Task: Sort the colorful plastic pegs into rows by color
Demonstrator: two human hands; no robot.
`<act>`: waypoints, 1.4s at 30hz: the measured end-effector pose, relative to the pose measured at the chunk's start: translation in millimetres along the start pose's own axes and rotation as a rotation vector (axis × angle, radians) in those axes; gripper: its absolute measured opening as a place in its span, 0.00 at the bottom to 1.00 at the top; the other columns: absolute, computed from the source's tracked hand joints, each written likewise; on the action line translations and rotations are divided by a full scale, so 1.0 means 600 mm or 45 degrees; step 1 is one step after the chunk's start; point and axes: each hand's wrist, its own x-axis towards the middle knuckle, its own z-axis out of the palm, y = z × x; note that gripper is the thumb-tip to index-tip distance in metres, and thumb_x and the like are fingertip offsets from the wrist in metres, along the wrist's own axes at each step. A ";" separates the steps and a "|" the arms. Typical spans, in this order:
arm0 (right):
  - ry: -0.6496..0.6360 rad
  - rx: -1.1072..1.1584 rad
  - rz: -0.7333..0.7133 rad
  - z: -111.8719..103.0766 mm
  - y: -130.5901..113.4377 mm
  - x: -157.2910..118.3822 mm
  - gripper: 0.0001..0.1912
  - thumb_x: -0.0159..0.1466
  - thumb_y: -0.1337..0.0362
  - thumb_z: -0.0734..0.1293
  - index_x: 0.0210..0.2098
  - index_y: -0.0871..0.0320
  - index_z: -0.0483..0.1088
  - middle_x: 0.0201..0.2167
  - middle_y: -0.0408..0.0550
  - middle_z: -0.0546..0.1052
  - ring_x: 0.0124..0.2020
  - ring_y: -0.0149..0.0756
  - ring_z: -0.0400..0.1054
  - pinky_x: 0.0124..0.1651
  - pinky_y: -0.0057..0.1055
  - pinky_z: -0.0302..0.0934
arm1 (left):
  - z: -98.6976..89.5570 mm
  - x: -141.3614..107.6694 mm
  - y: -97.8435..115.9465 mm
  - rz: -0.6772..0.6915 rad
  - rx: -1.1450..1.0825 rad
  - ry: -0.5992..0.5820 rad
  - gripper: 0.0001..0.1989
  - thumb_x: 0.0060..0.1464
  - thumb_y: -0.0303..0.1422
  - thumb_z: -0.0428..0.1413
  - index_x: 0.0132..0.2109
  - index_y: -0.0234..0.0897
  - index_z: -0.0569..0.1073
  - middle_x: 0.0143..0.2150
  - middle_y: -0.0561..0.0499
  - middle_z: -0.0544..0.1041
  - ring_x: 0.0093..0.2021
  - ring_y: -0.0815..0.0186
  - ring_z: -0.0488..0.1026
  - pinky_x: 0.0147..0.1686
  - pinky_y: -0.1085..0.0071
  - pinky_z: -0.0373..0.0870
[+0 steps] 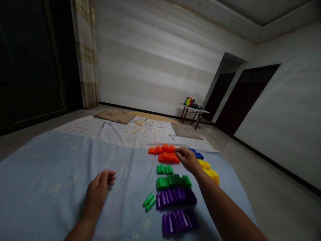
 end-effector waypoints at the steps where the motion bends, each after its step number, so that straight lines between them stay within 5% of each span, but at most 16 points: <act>1: 0.050 0.051 0.057 -0.007 0.003 -0.016 0.12 0.60 0.62 0.61 0.36 0.59 0.74 0.31 0.48 0.75 0.31 0.34 0.68 0.36 0.30 0.62 | 0.000 0.000 0.000 -0.002 0.007 -0.002 0.22 0.46 0.50 0.46 0.33 0.35 0.71 0.26 0.49 0.74 0.26 0.66 0.69 0.27 0.70 0.68; 11: 0.292 0.540 0.496 -0.002 0.070 -0.155 0.19 0.57 0.51 0.63 0.36 0.61 0.72 0.26 0.48 0.74 0.29 0.37 0.68 0.32 0.31 0.63 | -0.006 0.013 -0.008 -0.031 0.066 0.005 0.21 0.46 0.48 0.47 0.34 0.35 0.71 0.28 0.50 0.74 0.28 0.65 0.70 0.29 0.70 0.69; 23: 0.330 0.305 0.516 -0.019 0.111 -0.263 0.18 0.58 0.54 0.60 0.35 0.60 0.73 0.26 0.48 0.76 0.27 0.36 0.68 0.32 0.31 0.61 | 0.002 0.013 -0.007 0.194 0.314 -0.061 0.20 0.49 0.47 0.44 0.34 0.35 0.70 0.28 0.50 0.73 0.28 0.65 0.70 0.31 0.68 0.69; 32: 0.227 0.146 0.501 -0.011 0.108 -0.267 0.16 0.58 0.59 0.58 0.37 0.59 0.73 0.29 0.49 0.77 0.30 0.37 0.70 0.36 0.32 0.61 | 0.029 -0.016 0.043 0.456 1.094 -0.545 0.19 0.51 0.46 0.42 0.30 0.38 0.70 0.31 0.48 0.75 0.35 0.61 0.71 0.37 0.69 0.64; 37: 0.170 0.106 0.532 -0.009 0.113 -0.267 0.15 0.58 0.60 0.58 0.37 0.58 0.73 0.31 0.49 0.78 0.33 0.37 0.71 0.39 0.31 0.61 | 0.087 -0.083 0.072 0.491 1.065 -1.018 0.22 0.50 0.48 0.45 0.37 0.36 0.73 0.36 0.47 0.75 0.37 0.62 0.70 0.38 0.69 0.63; 42: 0.176 0.152 0.519 -0.009 0.113 -0.267 0.15 0.58 0.61 0.58 0.36 0.58 0.73 0.31 0.49 0.77 0.31 0.37 0.70 0.38 0.31 0.61 | 0.123 -0.114 0.067 0.455 1.298 -1.097 0.23 0.44 0.44 0.52 0.44 0.33 0.72 0.38 0.45 0.74 0.38 0.61 0.70 0.38 0.68 0.63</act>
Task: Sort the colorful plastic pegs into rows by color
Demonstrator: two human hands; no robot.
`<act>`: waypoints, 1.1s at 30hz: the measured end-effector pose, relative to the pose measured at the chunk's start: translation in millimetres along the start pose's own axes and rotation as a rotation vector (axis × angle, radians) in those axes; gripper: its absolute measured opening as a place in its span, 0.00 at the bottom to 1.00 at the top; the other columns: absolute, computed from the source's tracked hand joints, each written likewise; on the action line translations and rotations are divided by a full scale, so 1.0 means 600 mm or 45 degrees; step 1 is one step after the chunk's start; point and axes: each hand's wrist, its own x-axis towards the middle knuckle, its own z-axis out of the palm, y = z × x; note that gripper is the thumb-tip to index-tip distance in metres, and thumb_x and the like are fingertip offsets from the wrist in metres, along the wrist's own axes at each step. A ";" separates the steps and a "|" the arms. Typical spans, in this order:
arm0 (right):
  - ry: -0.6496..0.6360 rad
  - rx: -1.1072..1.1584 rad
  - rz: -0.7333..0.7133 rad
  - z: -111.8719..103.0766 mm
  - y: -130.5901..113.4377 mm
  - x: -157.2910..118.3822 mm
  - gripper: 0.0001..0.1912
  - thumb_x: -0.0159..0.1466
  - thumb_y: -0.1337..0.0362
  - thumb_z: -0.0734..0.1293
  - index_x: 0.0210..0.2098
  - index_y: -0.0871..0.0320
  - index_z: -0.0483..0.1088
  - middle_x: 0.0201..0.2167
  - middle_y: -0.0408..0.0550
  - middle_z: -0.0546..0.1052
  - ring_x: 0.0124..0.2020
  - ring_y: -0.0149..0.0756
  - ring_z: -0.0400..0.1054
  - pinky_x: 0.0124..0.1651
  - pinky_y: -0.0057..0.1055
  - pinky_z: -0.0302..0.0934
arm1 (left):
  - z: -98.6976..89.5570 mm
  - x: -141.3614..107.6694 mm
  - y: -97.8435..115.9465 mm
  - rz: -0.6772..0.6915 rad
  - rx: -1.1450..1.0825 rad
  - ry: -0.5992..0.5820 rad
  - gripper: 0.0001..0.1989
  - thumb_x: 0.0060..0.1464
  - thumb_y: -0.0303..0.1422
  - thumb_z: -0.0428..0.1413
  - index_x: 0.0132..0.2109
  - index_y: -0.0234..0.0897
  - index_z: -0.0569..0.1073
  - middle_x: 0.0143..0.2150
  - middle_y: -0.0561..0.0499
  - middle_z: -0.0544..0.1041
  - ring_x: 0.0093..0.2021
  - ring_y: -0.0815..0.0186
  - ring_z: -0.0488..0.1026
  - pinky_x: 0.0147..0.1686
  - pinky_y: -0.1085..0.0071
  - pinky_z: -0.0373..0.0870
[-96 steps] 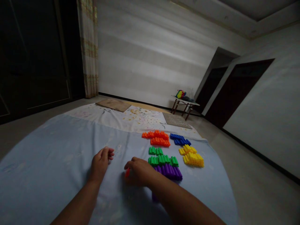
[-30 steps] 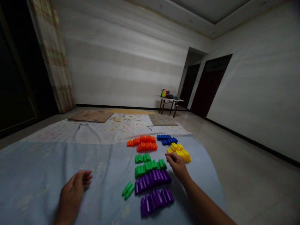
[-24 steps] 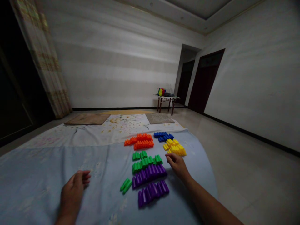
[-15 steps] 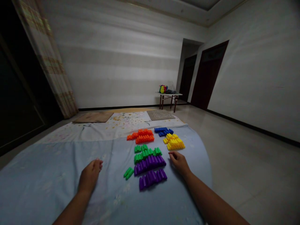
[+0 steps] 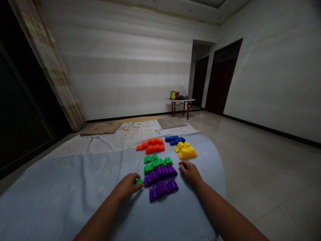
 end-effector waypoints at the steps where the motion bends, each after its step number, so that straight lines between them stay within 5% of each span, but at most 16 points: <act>1: 0.000 0.012 0.000 0.000 -0.001 0.000 0.14 0.58 0.61 0.58 0.36 0.58 0.73 0.30 0.49 0.77 0.31 0.37 0.70 0.37 0.31 0.61 | 0.000 0.002 0.000 -0.011 0.018 -0.009 0.22 0.43 0.41 0.53 0.44 0.34 0.71 0.39 0.45 0.73 0.38 0.61 0.69 0.38 0.68 0.63; 10: -0.012 0.045 0.003 -0.004 -0.003 0.001 0.15 0.58 0.61 0.58 0.36 0.58 0.74 0.28 0.48 0.76 0.29 0.36 0.69 0.35 0.30 0.60 | -0.031 0.007 -0.014 0.158 0.340 -0.044 0.24 0.41 0.24 0.49 0.47 0.44 0.71 0.51 0.48 0.70 0.53 0.59 0.64 0.50 0.64 0.58; 14: -0.025 0.093 0.017 -0.005 -0.001 0.002 0.15 0.58 0.60 0.58 0.36 0.59 0.73 0.28 0.48 0.77 0.29 0.36 0.69 0.34 0.30 0.60 | -0.028 0.011 -0.028 -0.044 0.192 0.125 0.19 0.51 0.34 0.45 0.50 0.36 0.68 0.46 0.44 0.72 0.45 0.62 0.69 0.46 0.66 0.62; 19: -0.026 0.151 0.022 -0.008 -0.001 0.002 0.15 0.58 0.60 0.59 0.36 0.59 0.73 0.31 0.49 0.77 0.31 0.37 0.70 0.36 0.30 0.61 | -0.014 0.010 -0.026 -0.148 0.094 0.089 0.24 0.48 0.52 0.45 0.35 0.36 0.72 0.35 0.45 0.75 0.36 0.60 0.71 0.36 0.67 0.63; 28: -0.040 0.197 0.035 -0.011 -0.002 0.001 0.15 0.57 0.59 0.58 0.36 0.59 0.73 0.29 0.48 0.77 0.29 0.36 0.69 0.34 0.30 0.61 | -0.029 0.010 -0.028 -0.101 0.051 -0.066 0.19 0.37 0.42 0.56 0.35 0.34 0.73 0.33 0.47 0.75 0.34 0.61 0.70 0.33 0.70 0.62; 33: -0.046 0.209 0.038 -0.010 0.000 0.002 0.15 0.58 0.59 0.58 0.36 0.59 0.73 0.30 0.49 0.77 0.30 0.37 0.69 0.35 0.30 0.60 | -0.045 0.027 -0.016 -0.013 -0.075 0.047 0.20 0.37 0.43 0.57 0.37 0.34 0.74 0.37 0.46 0.75 0.36 0.61 0.70 0.37 0.68 0.65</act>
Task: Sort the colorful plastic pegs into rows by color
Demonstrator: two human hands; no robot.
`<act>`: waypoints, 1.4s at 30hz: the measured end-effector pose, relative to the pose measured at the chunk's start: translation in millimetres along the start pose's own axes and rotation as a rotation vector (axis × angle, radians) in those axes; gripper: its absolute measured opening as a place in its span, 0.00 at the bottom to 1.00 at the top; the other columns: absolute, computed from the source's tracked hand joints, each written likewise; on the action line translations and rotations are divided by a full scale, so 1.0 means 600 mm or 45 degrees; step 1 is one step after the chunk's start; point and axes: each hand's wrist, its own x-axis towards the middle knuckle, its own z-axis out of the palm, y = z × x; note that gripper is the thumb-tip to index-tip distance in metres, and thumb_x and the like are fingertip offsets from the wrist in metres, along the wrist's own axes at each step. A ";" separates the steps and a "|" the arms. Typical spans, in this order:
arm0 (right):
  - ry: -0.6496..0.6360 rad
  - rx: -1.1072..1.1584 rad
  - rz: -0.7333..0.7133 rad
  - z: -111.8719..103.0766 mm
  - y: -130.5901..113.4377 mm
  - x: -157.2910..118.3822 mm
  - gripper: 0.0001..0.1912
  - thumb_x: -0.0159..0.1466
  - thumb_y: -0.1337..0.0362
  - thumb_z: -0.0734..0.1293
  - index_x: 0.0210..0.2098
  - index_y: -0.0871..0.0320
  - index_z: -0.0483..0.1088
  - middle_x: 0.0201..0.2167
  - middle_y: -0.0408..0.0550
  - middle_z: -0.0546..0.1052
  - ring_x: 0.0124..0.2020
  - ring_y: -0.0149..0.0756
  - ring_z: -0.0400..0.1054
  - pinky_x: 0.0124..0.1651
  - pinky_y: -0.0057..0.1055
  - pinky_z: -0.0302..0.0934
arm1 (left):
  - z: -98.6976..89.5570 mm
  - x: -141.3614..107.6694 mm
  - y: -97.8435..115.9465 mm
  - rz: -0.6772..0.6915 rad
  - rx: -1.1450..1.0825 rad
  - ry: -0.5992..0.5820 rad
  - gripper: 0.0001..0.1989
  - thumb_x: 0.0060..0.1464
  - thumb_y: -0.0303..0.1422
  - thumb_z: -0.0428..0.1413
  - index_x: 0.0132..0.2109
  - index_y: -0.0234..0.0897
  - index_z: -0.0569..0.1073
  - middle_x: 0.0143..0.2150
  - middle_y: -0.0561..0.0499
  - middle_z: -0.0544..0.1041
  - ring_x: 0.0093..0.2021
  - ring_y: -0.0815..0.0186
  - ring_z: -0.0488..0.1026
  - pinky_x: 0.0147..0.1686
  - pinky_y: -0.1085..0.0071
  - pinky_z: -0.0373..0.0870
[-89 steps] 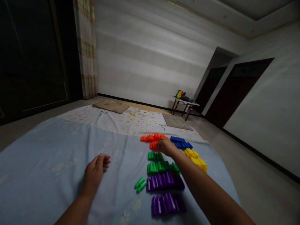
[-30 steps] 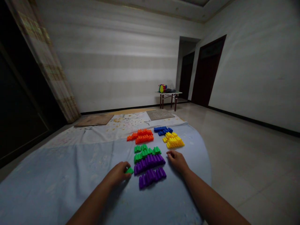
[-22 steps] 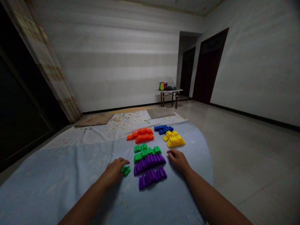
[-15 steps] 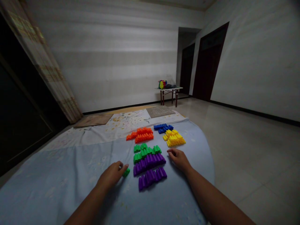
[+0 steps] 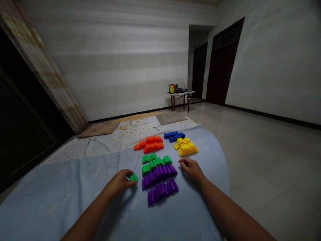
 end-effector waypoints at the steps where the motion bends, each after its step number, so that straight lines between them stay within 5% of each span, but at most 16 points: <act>1: 0.002 -0.001 -0.007 0.000 0.000 0.000 0.15 0.58 0.59 0.58 0.36 0.60 0.73 0.30 0.49 0.77 0.31 0.37 0.69 0.35 0.30 0.60 | -0.002 0.005 0.009 0.020 -0.016 0.035 0.22 0.37 0.43 0.57 0.39 0.34 0.73 0.38 0.46 0.75 0.37 0.61 0.70 0.38 0.68 0.65; 8: -0.007 0.000 0.008 -0.001 0.001 -0.001 0.15 0.58 0.58 0.59 0.36 0.59 0.73 0.28 0.47 0.76 0.29 0.37 0.69 0.33 0.30 0.60 | 0.004 0.045 0.066 0.099 0.013 0.027 0.24 0.36 0.42 0.58 0.43 0.34 0.72 0.41 0.45 0.72 0.38 0.61 0.69 0.41 0.67 0.66; 25: -0.019 0.027 0.018 0.000 0.001 -0.001 0.16 0.59 0.56 0.59 0.36 0.59 0.73 0.28 0.47 0.76 0.27 0.36 0.69 0.32 0.30 0.61 | 0.027 0.084 0.065 0.182 0.025 -0.006 0.28 0.34 0.42 0.60 0.45 0.35 0.73 0.41 0.45 0.72 0.38 0.59 0.69 0.41 0.66 0.66; 28: -0.012 0.027 0.017 -0.001 0.001 -0.001 0.17 0.58 0.55 0.59 0.36 0.59 0.73 0.28 0.48 0.76 0.28 0.36 0.69 0.32 0.30 0.61 | 0.011 0.065 0.068 0.190 -0.059 0.100 0.30 0.39 0.47 0.57 0.48 0.34 0.71 0.44 0.44 0.72 0.40 0.60 0.69 0.43 0.65 0.66; 31: -0.015 0.037 0.024 -0.001 0.000 -0.001 0.17 0.58 0.55 0.59 0.36 0.59 0.73 0.28 0.48 0.76 0.28 0.36 0.69 0.31 0.30 0.61 | -0.009 0.026 0.056 0.153 -0.262 0.364 0.27 0.47 0.51 0.49 0.44 0.34 0.72 0.43 0.44 0.73 0.42 0.60 0.69 0.44 0.65 0.65; 35: -0.020 0.042 0.034 -0.002 0.001 -0.001 0.16 0.58 0.56 0.59 0.36 0.59 0.73 0.28 0.47 0.76 0.26 0.35 0.68 0.29 0.29 0.60 | -0.005 -0.049 0.013 -0.106 -0.492 0.664 0.28 0.49 0.54 0.44 0.38 0.34 0.73 0.32 0.47 0.74 0.33 0.62 0.69 0.37 0.67 0.67; 38: -0.013 0.038 0.024 -0.002 0.002 -0.001 0.16 0.57 0.57 0.59 0.36 0.60 0.73 0.26 0.47 0.76 0.24 0.35 0.67 0.28 0.29 0.60 | 0.024 -0.104 -0.009 -0.195 -0.519 0.649 0.29 0.48 0.56 0.43 0.36 0.35 0.73 0.27 0.50 0.71 0.27 0.64 0.68 0.31 0.69 0.66; 42: 0.009 0.029 0.018 -0.001 0.002 -0.001 0.17 0.57 0.56 0.59 0.36 0.60 0.72 0.25 0.46 0.75 0.24 0.34 0.67 0.28 0.29 0.60 | 0.055 -0.161 0.006 -0.221 -0.416 0.611 0.29 0.47 0.58 0.41 0.32 0.38 0.72 0.23 0.52 0.69 0.27 0.63 0.68 0.30 0.69 0.66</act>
